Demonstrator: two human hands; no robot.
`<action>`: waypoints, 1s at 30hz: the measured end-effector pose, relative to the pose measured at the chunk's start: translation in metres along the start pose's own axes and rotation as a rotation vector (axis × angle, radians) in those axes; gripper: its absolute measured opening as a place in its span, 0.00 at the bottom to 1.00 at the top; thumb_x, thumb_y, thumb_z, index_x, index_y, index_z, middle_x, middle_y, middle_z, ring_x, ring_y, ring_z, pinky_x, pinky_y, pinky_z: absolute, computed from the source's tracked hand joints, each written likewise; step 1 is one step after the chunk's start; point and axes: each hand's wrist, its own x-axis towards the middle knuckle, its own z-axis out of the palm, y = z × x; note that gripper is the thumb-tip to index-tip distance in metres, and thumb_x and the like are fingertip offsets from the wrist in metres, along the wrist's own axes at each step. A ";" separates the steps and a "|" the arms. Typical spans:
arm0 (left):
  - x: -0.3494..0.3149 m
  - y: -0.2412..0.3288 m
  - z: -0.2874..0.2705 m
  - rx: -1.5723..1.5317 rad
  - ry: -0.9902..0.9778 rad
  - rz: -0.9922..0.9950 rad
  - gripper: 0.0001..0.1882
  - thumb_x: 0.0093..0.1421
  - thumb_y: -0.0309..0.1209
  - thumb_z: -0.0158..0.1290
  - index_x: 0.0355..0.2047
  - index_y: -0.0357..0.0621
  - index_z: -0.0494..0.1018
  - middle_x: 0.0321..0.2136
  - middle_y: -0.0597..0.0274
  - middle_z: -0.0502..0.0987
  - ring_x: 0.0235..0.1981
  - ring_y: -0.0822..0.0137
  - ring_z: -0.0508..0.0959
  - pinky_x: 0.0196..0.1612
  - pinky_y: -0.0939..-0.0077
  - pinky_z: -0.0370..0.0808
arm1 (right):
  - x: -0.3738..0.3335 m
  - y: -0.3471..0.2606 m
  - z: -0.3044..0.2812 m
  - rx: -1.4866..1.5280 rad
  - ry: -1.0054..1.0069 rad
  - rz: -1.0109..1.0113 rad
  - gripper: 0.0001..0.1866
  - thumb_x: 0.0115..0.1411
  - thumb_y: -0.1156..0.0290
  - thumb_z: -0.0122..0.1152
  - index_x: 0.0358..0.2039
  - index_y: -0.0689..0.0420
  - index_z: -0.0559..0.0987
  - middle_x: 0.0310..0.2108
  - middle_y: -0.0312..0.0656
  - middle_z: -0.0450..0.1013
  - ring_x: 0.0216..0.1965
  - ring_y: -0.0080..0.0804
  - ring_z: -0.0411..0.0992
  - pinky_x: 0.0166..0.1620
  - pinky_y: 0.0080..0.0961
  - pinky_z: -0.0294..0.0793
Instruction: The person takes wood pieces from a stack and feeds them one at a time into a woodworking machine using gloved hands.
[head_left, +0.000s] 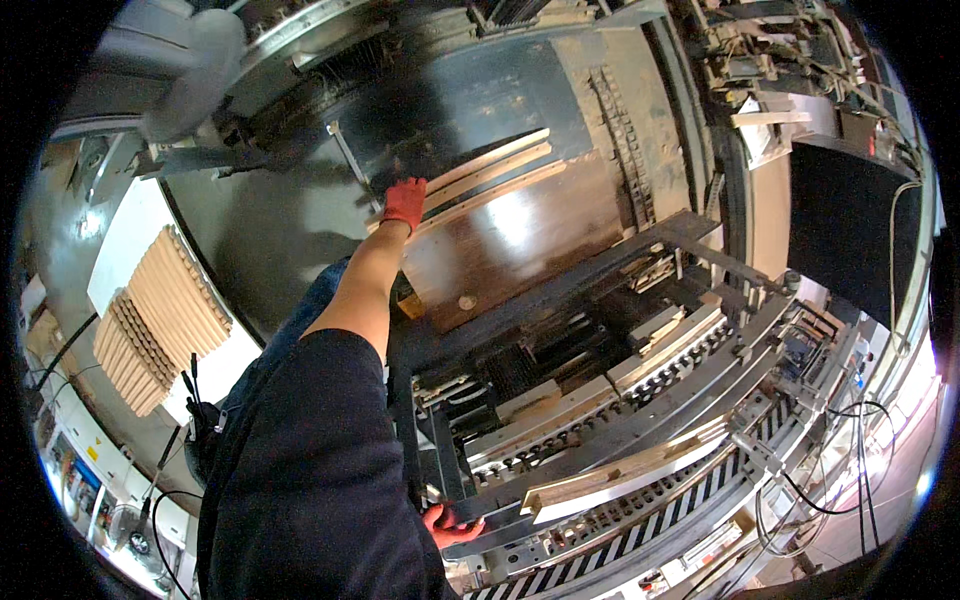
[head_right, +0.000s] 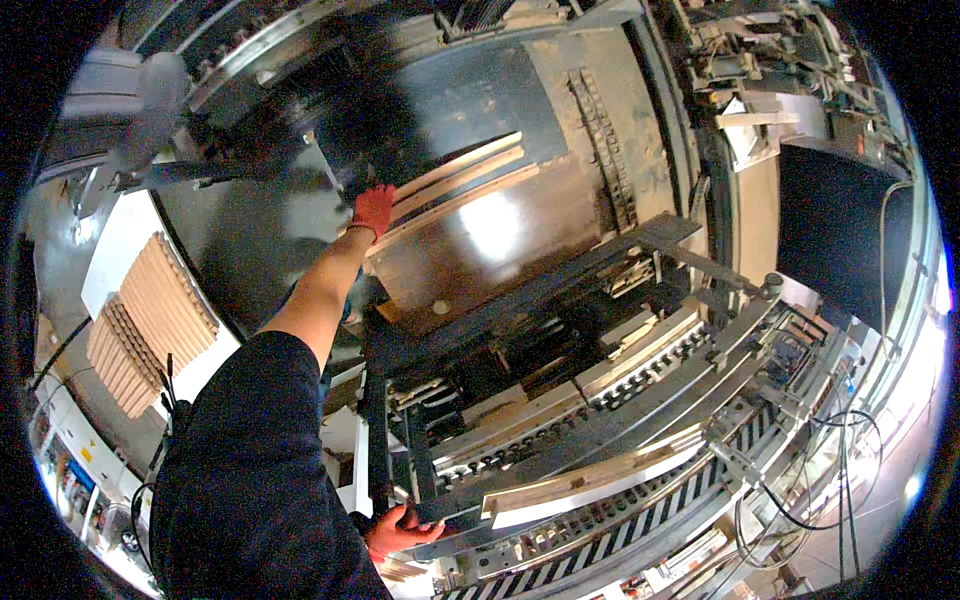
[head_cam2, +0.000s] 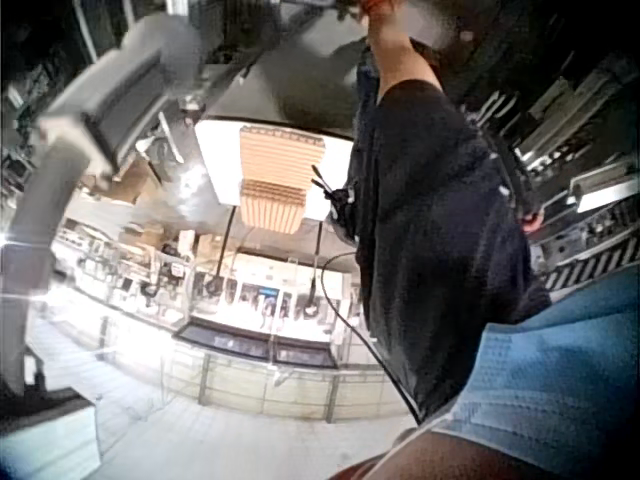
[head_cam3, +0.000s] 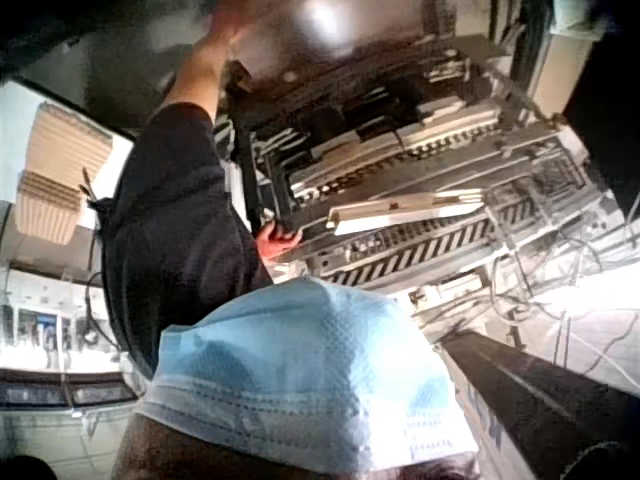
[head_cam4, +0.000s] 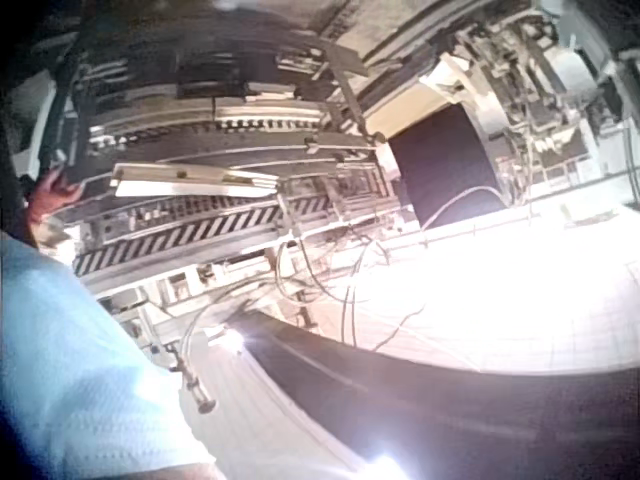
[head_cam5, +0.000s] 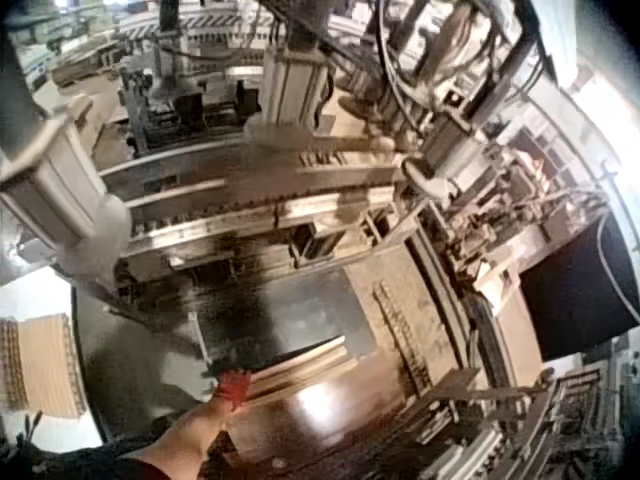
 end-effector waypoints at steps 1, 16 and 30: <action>0.004 -0.001 0.000 0.009 0.002 -0.006 0.13 0.61 0.31 0.49 0.46 0.51 0.71 0.41 0.56 0.76 0.42 0.54 0.79 0.40 0.56 0.77 | -0.001 0.001 -0.001 -0.003 0.008 -0.007 0.45 0.55 0.70 0.68 0.68 0.55 0.51 0.60 0.58 0.59 0.54 0.48 0.69 0.58 0.41 0.71; -0.106 0.069 0.022 0.179 -0.389 0.143 0.13 0.55 0.35 0.56 0.40 0.51 0.80 0.43 0.58 0.82 0.48 0.54 0.79 0.51 0.44 0.67 | -0.004 -0.003 0.006 -0.067 0.008 -0.007 0.38 0.56 0.74 0.62 0.65 0.60 0.56 0.51 0.53 0.69 0.38 0.34 0.73 0.44 0.28 0.73; -0.177 0.198 -0.149 -0.752 -0.329 1.049 0.28 0.63 0.30 0.49 0.62 0.36 0.62 0.54 0.44 0.71 0.52 0.48 0.74 0.58 0.59 0.68 | -0.012 -0.045 -0.028 -0.075 0.351 -0.176 0.16 0.60 0.63 0.56 0.46 0.55 0.78 0.36 0.45 0.74 0.39 0.45 0.74 0.40 0.39 0.74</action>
